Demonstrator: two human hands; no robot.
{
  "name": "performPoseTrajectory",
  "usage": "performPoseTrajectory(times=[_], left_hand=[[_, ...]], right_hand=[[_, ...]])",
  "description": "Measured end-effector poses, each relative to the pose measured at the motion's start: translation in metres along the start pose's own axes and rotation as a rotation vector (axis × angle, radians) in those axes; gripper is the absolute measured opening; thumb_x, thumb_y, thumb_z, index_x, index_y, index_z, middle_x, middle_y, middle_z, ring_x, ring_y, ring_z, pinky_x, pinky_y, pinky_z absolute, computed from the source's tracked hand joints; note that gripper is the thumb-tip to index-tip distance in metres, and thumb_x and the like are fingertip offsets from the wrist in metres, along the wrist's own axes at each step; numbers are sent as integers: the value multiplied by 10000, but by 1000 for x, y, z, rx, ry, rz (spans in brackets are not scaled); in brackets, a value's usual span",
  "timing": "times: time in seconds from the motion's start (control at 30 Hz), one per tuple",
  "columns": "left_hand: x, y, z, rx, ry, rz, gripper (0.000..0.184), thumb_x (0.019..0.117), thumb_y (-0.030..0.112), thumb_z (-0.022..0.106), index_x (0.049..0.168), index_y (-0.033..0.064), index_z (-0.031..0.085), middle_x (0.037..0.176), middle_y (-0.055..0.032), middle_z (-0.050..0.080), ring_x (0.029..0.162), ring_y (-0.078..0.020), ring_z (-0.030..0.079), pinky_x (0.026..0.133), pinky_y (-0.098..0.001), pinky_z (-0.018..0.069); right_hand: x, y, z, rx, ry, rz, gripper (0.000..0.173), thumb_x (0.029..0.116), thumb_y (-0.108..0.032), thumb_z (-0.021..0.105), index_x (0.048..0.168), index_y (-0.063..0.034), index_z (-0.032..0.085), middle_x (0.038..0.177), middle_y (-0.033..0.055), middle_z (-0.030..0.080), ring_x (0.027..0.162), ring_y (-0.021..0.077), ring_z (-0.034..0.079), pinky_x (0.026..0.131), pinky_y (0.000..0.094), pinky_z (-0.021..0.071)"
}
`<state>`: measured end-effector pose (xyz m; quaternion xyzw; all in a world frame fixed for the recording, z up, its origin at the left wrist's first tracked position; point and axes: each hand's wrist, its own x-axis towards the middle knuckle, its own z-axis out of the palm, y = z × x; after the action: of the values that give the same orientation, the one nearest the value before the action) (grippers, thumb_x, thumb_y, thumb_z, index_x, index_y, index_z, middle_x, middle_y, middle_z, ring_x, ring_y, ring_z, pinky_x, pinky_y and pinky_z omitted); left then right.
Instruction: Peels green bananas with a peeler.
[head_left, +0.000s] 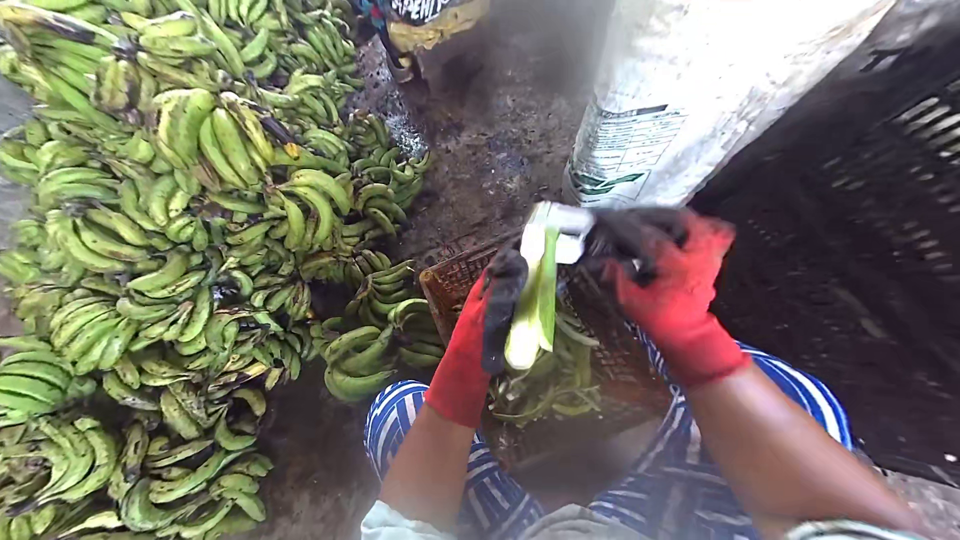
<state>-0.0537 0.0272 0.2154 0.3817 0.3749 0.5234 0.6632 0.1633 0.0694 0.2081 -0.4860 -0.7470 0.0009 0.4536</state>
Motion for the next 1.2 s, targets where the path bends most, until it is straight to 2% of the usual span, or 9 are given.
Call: performPoseTrajectory(times=[0.2,0.33,0.47,0.53,0.67,0.77,0.83,1.07,1.2], left_hand=[[10,-8,3,-33,237,232,358,1066,366,466,1372,198,548,1105,-18,692,911,-108,695,781,-312,608],[3,-10,10,-106,337,531,330,1064,318,474,1365,195,527,1203,5,670,1093,-127,660,936,-360,570],[-8,17,-3,214,-68,102,305,976,141,529,1270,116,602,979,65,695,859,5,654,768,-204,564],[-2,22,-10,306,-254,-71,466,960,207,577,1407,80,539,1069,27,702,888,-13,660,802,-224,571],[13,2,-8,-119,-51,165,366,1049,374,480,1339,169,568,1063,-44,706,892,-130,700,763,-314,606],[18,8,11,-641,5,337,423,1076,495,362,1269,192,585,1135,8,667,1050,-106,670,912,-296,568],[14,11,17,-680,-13,337,408,1055,491,385,1232,194,602,1088,10,677,995,-106,681,846,-288,582],[-7,13,-1,101,-1,291,367,1058,268,449,1410,176,494,1138,23,671,970,-47,657,826,-246,566],[-14,19,1,455,-153,207,548,1042,279,479,1550,94,389,1332,-20,628,1073,-21,631,937,-265,543]], right_hand=[[-10,-19,-4,18,-68,46,513,948,-453,609,1346,-134,667,1267,260,632,1113,483,602,902,697,425],[-29,-38,3,138,-77,-195,416,982,-548,580,1277,-279,696,1157,110,704,1080,284,642,963,529,405],[14,-3,-6,111,-104,-136,487,972,-499,592,1298,-158,711,1221,204,681,1102,404,630,958,640,400],[29,9,-8,46,-125,-15,514,987,-500,573,1336,-139,685,1265,230,658,1124,439,622,968,670,389],[2,-13,0,-5,-26,-1,497,971,-452,585,1318,-107,674,1255,267,635,1127,481,599,946,685,406],[-27,-34,14,48,74,-236,408,981,-525,603,1289,-265,671,1197,111,660,1118,294,591,1008,506,366],[-20,-35,14,121,53,-258,387,988,-499,596,1250,-237,706,1161,111,696,1085,274,627,980,503,388],[-8,-17,6,151,37,-293,410,998,-521,582,1257,-223,693,1196,100,675,1139,263,592,1031,479,351],[21,2,-4,103,-242,120,469,1050,-417,464,1354,-114,654,1261,202,665,1109,391,651,928,649,461]])
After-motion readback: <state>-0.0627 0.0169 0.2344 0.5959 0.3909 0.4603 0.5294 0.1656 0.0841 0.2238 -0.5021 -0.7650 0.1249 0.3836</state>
